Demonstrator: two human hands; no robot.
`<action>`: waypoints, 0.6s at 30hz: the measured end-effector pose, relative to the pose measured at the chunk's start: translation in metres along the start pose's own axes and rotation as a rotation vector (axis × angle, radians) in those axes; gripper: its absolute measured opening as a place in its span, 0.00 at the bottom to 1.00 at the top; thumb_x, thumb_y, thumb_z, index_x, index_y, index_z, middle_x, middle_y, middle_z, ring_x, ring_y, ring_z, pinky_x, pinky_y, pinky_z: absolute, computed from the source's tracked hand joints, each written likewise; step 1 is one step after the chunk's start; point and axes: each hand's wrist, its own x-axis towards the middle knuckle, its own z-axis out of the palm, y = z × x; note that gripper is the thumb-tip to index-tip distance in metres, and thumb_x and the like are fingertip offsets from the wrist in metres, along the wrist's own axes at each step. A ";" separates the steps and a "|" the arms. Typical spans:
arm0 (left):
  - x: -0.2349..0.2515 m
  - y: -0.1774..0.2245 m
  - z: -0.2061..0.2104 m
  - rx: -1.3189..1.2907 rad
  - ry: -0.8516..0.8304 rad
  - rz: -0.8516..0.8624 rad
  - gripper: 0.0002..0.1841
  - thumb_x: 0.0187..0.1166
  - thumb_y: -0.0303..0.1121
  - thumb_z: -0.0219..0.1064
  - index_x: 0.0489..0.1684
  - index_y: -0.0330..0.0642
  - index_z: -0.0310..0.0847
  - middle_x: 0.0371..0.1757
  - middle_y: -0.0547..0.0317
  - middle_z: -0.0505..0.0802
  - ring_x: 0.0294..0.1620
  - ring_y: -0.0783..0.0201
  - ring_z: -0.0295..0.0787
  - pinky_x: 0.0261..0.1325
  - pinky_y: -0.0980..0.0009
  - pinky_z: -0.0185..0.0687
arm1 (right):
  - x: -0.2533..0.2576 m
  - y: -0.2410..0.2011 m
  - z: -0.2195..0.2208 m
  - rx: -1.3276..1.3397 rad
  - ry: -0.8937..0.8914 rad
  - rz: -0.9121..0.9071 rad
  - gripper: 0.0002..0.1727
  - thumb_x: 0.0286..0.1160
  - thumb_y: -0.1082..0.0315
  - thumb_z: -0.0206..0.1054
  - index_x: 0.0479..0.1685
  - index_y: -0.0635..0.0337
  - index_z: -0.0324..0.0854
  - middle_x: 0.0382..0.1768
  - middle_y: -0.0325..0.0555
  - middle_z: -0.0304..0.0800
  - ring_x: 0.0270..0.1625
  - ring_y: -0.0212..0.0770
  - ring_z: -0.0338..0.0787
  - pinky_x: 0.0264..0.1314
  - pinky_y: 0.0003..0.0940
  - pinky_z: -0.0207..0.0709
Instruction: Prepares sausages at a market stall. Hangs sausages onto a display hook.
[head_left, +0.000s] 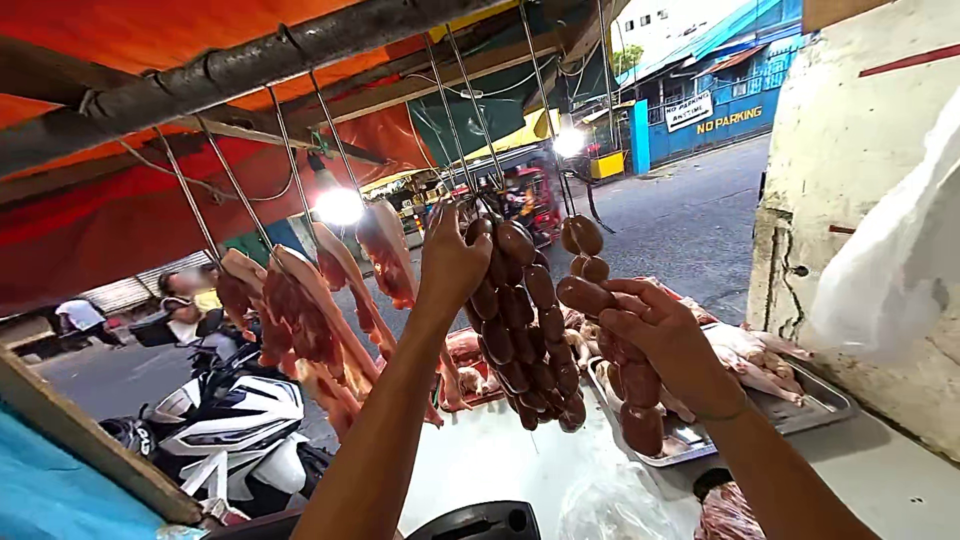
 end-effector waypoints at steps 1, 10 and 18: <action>0.007 0.000 0.000 0.049 0.027 0.064 0.27 0.80 0.34 0.69 0.78 0.36 0.74 0.72 0.39 0.84 0.74 0.42 0.79 0.76 0.41 0.72 | 0.003 -0.003 -0.001 -0.012 0.003 -0.003 0.24 0.76 0.68 0.71 0.72 0.61 0.76 0.44 0.43 0.95 0.27 0.31 0.89 0.25 0.23 0.82; 0.018 0.043 0.006 0.514 -0.139 0.029 0.17 0.77 0.29 0.63 0.61 0.32 0.81 0.50 0.34 0.91 0.62 0.32 0.84 0.64 0.34 0.72 | 0.025 -0.018 0.009 -0.069 0.028 -0.004 0.23 0.78 0.68 0.71 0.71 0.58 0.78 0.36 0.45 0.93 0.23 0.33 0.87 0.24 0.24 0.82; 0.048 0.044 0.006 -0.180 -0.296 -0.344 0.20 0.83 0.27 0.57 0.73 0.37 0.67 0.48 0.45 0.88 0.31 0.59 0.90 0.36 0.62 0.90 | 0.056 -0.018 0.049 -0.065 0.061 -0.026 0.22 0.83 0.65 0.69 0.75 0.52 0.75 0.41 0.48 0.92 0.23 0.37 0.88 0.23 0.31 0.85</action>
